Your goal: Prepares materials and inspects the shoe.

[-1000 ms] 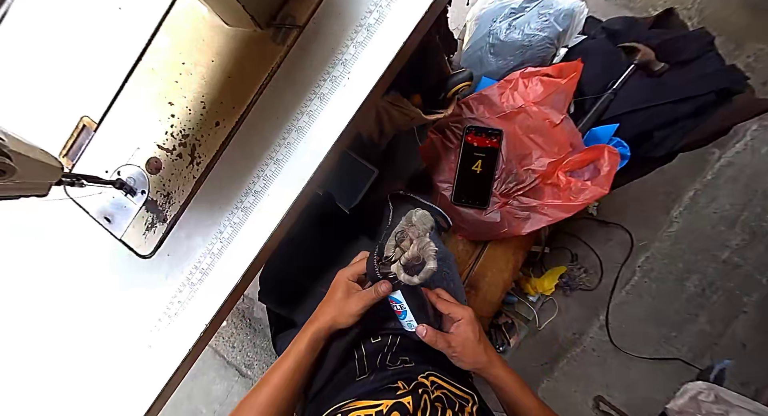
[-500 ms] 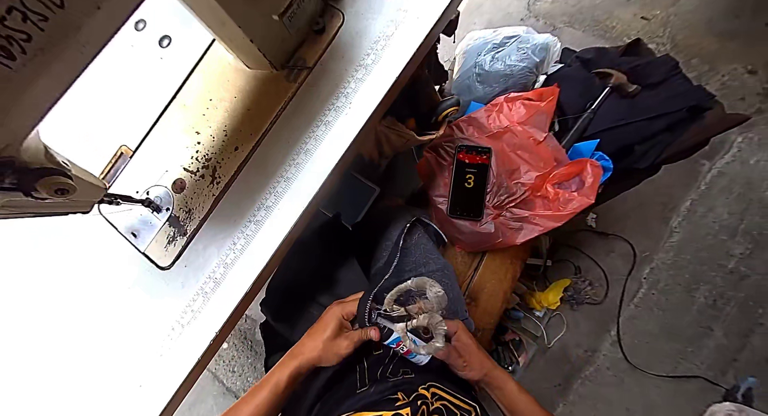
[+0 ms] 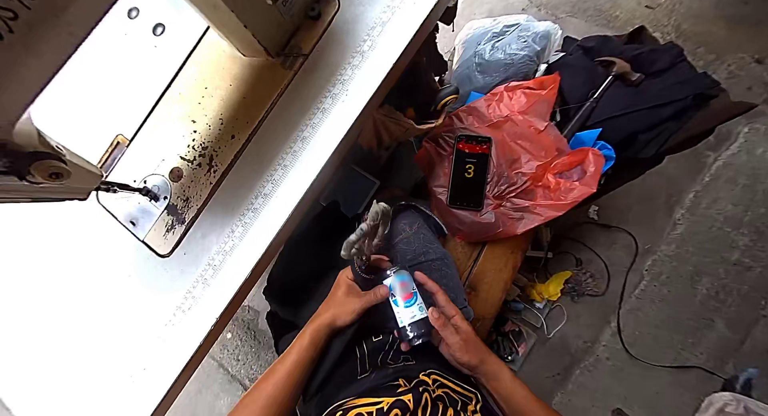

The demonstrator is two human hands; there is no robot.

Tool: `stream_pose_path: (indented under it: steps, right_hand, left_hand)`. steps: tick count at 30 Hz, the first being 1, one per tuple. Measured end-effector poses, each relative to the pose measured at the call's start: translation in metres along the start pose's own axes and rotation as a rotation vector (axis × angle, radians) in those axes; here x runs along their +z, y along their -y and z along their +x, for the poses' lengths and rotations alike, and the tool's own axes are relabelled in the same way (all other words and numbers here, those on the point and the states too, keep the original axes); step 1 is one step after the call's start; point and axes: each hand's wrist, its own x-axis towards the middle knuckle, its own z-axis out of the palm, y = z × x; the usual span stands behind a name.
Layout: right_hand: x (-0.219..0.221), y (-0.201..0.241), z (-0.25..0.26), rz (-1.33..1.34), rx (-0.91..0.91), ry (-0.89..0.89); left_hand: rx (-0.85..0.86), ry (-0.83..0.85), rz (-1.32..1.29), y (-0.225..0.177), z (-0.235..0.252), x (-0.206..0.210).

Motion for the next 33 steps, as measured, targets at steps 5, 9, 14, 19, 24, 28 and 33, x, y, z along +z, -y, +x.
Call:
stream_pose_path:
  steps: [5, 9, 14, 19, 24, 28, 33]
  right_hand:
    - [0.022, 0.015, 0.006, -0.291, -0.013, -0.011]
    - [0.018, 0.010, 0.001, -0.583, -0.109, -0.074]
    - [0.018, 0.012, 0.001, -0.897, -0.390, -0.337]
    - [0.015, 0.019, 0.009, -0.926, -0.490, -0.436]
    - [0.010, 0.027, 0.010, -0.917, -0.538, -0.354]
    - [0.001, 0.032, 0.008, -0.939, -0.512, -0.256]
    - [0.001, 0.024, 0.008, -0.973, -0.419, -0.142]
  left_hand:
    - [-0.360, -0.159, -0.102, 0.013, 0.011, 0.018]
    - [-0.403, -0.337, -0.067, 0.015, 0.010, 0.031]
    - [-0.259, -0.284, 0.185, -0.003, -0.012, 0.028]
    - [-0.152, -0.162, 0.245, -0.021, -0.030, 0.020]
    - [-0.147, -0.115, 0.294, -0.027, -0.024, 0.019]
    - [-0.155, -0.075, 0.385, -0.030, -0.022, 0.021]
    - [-0.322, 0.013, 0.444, -0.042, -0.021, 0.014]
